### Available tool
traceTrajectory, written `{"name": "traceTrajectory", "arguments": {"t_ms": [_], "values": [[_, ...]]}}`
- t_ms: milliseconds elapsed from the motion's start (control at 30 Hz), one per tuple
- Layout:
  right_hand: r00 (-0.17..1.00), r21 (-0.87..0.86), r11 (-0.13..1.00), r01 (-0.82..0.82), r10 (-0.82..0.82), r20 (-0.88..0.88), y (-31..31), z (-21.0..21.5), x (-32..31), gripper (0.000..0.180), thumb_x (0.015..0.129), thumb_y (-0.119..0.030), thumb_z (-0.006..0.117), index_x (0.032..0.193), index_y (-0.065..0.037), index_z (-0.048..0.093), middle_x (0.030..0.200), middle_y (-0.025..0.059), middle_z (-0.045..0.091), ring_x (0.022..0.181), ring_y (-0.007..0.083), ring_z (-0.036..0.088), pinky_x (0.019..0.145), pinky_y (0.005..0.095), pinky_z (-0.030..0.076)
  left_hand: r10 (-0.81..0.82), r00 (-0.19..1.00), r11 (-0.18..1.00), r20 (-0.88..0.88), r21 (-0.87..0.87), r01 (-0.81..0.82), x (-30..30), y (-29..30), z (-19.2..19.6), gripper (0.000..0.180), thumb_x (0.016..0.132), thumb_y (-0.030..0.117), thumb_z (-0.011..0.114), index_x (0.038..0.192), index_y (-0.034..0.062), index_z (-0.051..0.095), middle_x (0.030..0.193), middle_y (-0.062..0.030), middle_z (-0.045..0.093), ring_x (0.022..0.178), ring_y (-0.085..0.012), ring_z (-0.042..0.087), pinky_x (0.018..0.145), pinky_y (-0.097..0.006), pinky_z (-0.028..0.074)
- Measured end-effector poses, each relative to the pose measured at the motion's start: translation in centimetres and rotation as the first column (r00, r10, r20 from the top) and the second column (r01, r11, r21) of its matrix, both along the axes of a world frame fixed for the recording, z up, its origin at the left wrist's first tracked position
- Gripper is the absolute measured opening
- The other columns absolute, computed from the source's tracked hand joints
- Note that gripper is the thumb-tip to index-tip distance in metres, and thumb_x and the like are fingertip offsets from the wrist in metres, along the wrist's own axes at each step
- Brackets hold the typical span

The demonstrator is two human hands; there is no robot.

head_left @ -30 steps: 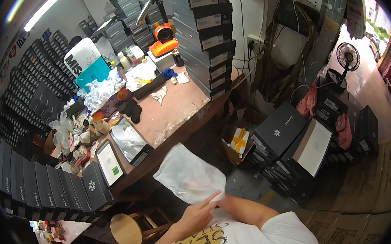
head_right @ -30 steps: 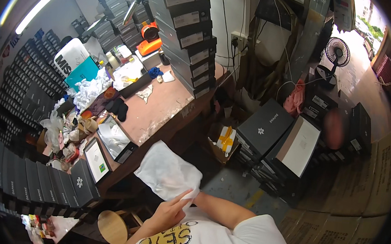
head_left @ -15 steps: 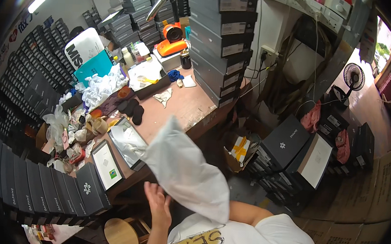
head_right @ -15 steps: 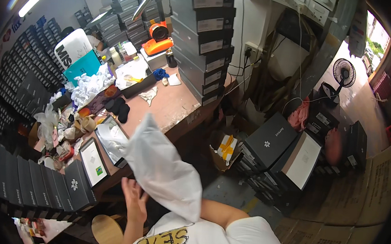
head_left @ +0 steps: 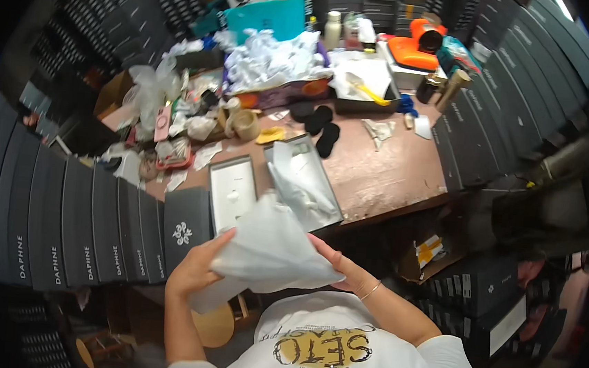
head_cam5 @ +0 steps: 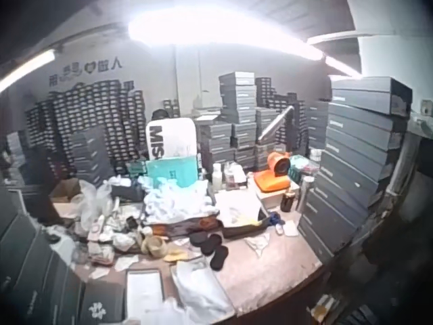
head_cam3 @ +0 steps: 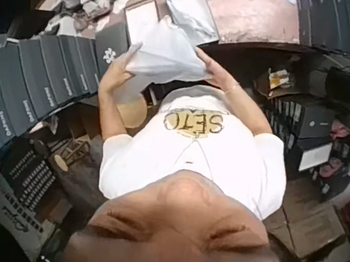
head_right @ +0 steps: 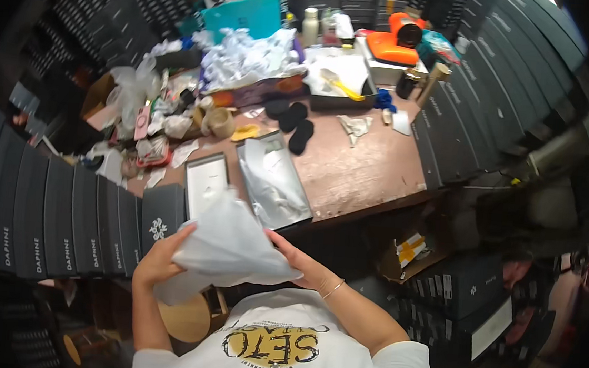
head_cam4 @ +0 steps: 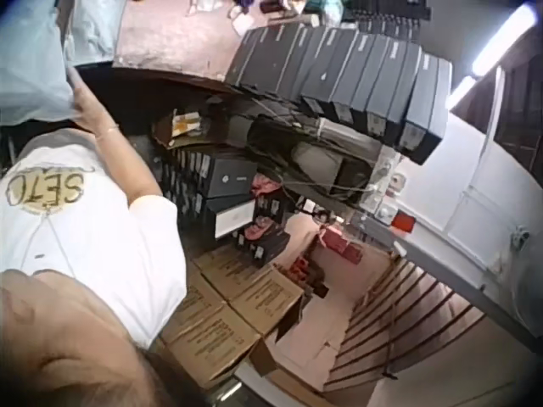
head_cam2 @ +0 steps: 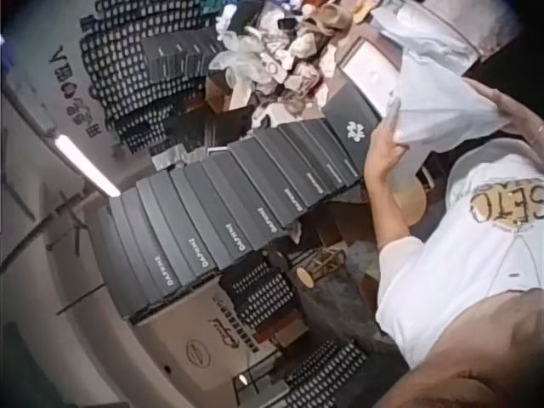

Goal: Packing a pair of black high-heeled shoes into a shoebox using protective tissue paper.

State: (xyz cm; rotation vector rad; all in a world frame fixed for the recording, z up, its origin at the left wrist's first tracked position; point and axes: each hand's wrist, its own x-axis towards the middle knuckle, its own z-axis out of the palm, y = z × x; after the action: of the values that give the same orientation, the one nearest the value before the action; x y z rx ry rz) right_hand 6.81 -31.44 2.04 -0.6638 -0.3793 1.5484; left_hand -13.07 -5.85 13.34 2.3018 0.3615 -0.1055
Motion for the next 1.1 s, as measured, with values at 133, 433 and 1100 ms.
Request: {"name": "traceTrajectory", "arguments": {"t_ms": [133,433,1100], "values": [[0.685,-0.142,0.977,-0.161,0.214,0.696,3.6,2.5,0.4,0.101,0.072,-0.032,0.078,0.148,-0.001,0.02,0.144,0.0149,0.035,0.136,0.0224,0.028,0.112,0.0347,0.022,0.313,0.927,0.938,0.208,-0.223,-0.266,4.4,1.2,-3.4,0.085,0.071,0.002,0.071,0.146,0.0094,0.03,0.134,-0.0174,0.048,0.12,-0.0286,0.051,0.101,-0.034,0.041],[0.83,-0.199,0.901,0.384,-0.243,0.501,11.2,-1.3,11.2,0.073,0.084,-0.026,0.062,0.143,0.001,0.029,0.136,0.0147,0.044,0.123,0.0215,0.043,0.105,0.0343,0.033,0.739,0.66,-0.04,-0.137,-0.986,-0.16,21.4,-4.1,-15.4,0.051,0.101,0.028,0.043,0.146,0.0076,0.03,0.139,-0.0096,0.044,0.124,-0.0179,0.043,0.106,-0.034,0.031],[-0.537,-0.206,0.952,0.226,0.298,0.789,15.8,-9.2,13.9,0.051,0.081,-0.023,0.064,0.129,-0.014,0.049,0.132,0.0193,0.044,0.126,0.036,0.042,0.105,0.0603,0.026,0.818,0.575,0.345,-0.011,-0.79,-0.506,7.6,0.7,-11.8,0.018,0.092,0.007,0.058,0.107,-0.0036,0.058,0.095,-0.0072,0.064,0.085,-0.0103,0.06,0.075,-0.026,0.049]]}}
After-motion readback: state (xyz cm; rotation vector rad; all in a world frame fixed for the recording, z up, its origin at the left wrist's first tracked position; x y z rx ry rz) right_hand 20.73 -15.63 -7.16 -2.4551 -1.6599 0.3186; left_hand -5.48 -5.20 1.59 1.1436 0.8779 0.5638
